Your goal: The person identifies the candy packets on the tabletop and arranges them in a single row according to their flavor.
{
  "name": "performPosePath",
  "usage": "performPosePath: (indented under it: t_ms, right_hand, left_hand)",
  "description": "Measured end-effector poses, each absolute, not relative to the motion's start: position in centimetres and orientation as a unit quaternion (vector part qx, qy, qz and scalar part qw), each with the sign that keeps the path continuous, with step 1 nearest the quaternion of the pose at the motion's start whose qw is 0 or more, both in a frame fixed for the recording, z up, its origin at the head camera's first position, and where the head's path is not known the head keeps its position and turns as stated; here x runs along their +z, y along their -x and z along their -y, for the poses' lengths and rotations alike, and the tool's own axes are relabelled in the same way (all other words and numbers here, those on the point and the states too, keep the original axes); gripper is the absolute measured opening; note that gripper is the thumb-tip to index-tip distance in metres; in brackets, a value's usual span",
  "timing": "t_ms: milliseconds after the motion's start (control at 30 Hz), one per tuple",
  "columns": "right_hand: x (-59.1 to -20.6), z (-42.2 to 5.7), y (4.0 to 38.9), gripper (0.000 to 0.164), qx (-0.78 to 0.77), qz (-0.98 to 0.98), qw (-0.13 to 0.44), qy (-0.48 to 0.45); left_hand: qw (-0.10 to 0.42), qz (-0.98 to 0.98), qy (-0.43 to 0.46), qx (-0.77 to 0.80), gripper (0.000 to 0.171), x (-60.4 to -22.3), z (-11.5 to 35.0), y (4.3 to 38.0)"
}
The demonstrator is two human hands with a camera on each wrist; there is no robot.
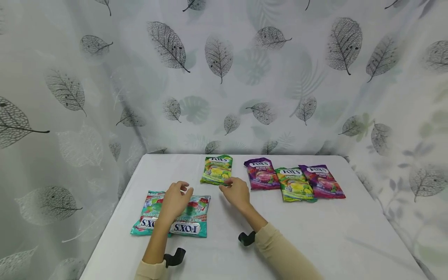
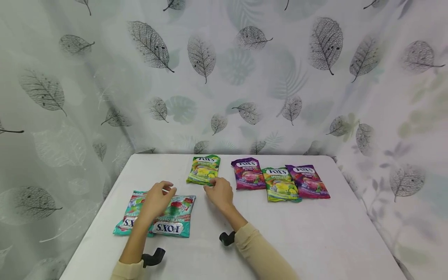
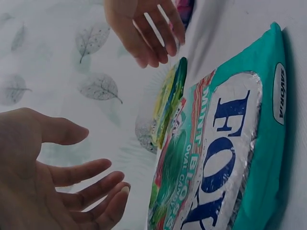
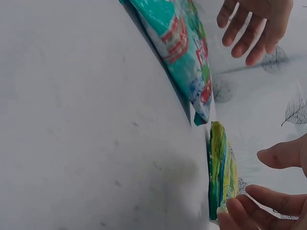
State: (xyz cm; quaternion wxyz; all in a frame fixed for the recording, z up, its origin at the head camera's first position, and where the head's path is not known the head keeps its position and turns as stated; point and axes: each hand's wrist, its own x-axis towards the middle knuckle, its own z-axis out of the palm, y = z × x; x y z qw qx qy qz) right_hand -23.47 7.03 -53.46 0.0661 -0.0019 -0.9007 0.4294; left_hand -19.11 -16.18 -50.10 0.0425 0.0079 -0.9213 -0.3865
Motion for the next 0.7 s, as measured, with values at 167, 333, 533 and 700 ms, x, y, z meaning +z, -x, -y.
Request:
performPosePath:
  t_ms: [167, 333, 533, 700]
  right_hand:
    - [-53.1, -7.0, 24.7, 0.03, 0.417, 0.907, 0.061, -0.002]
    - [-53.1, -7.2, 26.0, 0.029, 0.395, 0.916, 0.065, 0.016]
    - [-53.5, -7.6, 27.2, 0.032, 0.388, 0.918, 0.076, 0.03]
    - [-53.9, -8.0, 28.5, 0.041, 0.374, 0.923, 0.081, 0.033]
  left_hand:
    - [0.026, 0.911, -0.007, -0.412, 0.043, -50.6, 15.5, 20.5]
    - [0.027, 0.908, -0.003, -0.418, 0.043, -51.2, 14.5, 22.0]
    - [0.011, 0.908, 0.0, -0.418, 0.045, -51.8, 13.6, 23.6]
    - [0.005, 0.914, -0.001, -0.405, 0.048, -52.2, 12.8, 25.1]
